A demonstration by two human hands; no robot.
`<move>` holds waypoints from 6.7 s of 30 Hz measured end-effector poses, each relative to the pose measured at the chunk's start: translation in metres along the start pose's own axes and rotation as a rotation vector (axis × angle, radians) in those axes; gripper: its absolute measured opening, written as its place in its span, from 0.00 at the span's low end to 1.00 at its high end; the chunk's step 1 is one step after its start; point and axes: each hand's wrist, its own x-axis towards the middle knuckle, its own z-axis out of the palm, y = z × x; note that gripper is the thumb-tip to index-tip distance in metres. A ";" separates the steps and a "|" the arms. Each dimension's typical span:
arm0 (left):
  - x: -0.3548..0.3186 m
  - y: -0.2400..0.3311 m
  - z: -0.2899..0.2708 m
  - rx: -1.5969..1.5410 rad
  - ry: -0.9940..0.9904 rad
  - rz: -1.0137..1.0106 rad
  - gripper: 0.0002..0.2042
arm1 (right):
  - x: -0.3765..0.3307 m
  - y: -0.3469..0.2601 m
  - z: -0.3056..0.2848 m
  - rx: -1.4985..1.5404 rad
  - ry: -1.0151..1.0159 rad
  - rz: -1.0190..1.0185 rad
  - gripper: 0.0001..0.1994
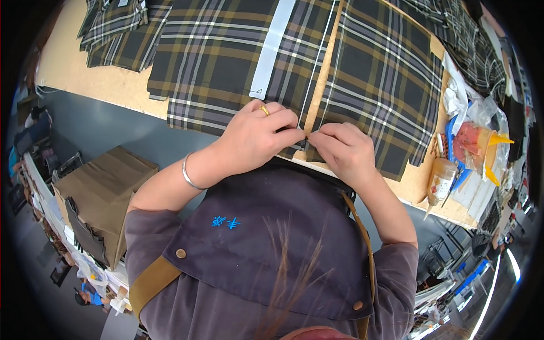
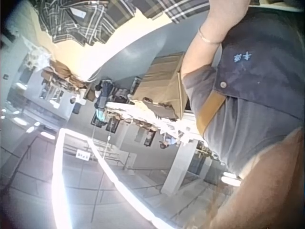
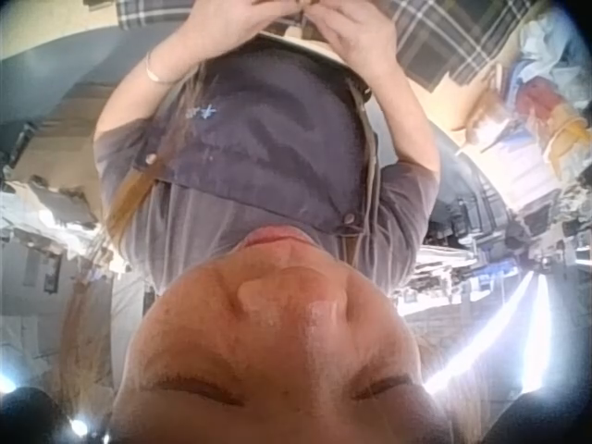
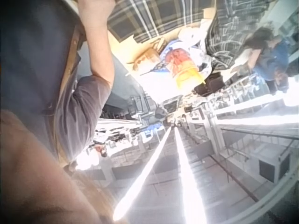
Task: Applying glue to the seams of plaid fabric pieces and folding them for garment construction.
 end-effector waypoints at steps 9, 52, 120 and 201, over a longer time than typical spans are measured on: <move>-0.004 0.010 -0.005 0.030 -0.031 -0.069 0.16 | -0.006 -0.005 -0.003 -0.102 -0.065 -0.045 0.12; 0.010 0.037 0.018 -0.001 0.209 -0.594 0.07 | -0.011 -0.013 0.000 -0.126 -0.044 0.033 0.11; 0.002 0.037 0.006 -0.033 0.113 -0.318 0.17 | 0.180 0.080 0.016 -0.210 0.308 0.097 0.24; 0.026 -0.012 0.012 -0.142 0.186 -0.030 0.07 | 0.027 0.002 0.000 0.267 0.005 0.430 0.09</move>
